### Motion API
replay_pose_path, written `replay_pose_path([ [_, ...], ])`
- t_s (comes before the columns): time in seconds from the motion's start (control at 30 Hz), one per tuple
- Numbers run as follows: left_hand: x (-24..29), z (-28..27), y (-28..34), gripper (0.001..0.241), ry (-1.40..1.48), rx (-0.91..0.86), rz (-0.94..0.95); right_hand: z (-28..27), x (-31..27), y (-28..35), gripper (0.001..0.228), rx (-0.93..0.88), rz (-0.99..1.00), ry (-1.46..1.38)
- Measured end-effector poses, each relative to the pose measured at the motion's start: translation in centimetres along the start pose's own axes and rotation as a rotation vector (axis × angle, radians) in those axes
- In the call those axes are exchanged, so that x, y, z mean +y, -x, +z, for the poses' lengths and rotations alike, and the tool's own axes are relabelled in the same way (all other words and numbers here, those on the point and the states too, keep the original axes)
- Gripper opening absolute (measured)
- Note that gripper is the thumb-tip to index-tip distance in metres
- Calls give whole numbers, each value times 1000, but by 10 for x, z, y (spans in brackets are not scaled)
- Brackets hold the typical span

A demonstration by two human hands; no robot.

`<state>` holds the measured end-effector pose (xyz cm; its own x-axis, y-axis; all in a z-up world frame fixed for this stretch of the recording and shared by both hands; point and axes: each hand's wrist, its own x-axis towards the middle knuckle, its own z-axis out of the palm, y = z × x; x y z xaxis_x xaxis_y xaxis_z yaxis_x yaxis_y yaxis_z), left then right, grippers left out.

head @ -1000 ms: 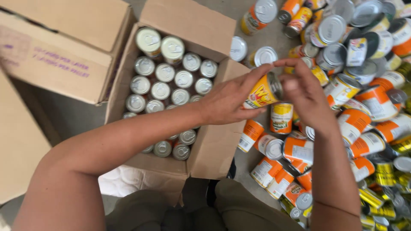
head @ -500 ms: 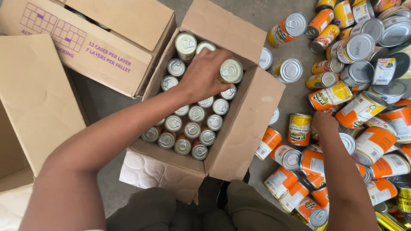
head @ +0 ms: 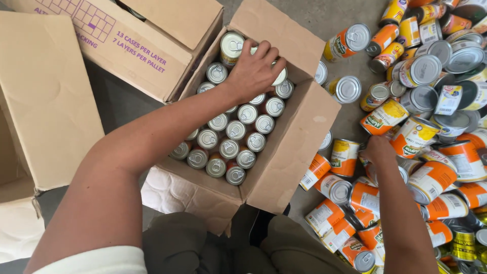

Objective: The person picks up individual cans from a large pile on the floor and places them neatly into a cardboard box.

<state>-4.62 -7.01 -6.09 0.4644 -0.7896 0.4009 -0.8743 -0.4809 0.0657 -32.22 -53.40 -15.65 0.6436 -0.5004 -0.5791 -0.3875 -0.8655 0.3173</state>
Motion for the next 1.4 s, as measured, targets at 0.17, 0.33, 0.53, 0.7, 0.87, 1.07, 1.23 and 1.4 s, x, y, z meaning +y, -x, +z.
replay_pose_path([
  [0.17,-4,-3,-5,54,13,-62,-25,33,3,-26,47,-83,47,33],
  [0.33,-4,-3,2,29,-40,41,77,97,29,-71,40,54,127,-9],
  [0.53,-7,-20,6,31,128,124,58,3,-7,4,55,55,69,52],
  [0.7,-5,-22,12,16,98,119,94,-44,13,39,37,140,62,-200],
  [0.87,11,-26,10,13,97,133,168,-1,-7,25,60,70,55,-40],
  [1.07,27,-38,10,13,116,94,235,2,-34,25,78,240,157,66],
  [1.23,19,-42,14,11,119,77,224,-54,-35,77,69,317,80,-111],
  [1.4,3,-45,5,14,267,162,58,-160,-60,144,59,527,-161,-821],
])
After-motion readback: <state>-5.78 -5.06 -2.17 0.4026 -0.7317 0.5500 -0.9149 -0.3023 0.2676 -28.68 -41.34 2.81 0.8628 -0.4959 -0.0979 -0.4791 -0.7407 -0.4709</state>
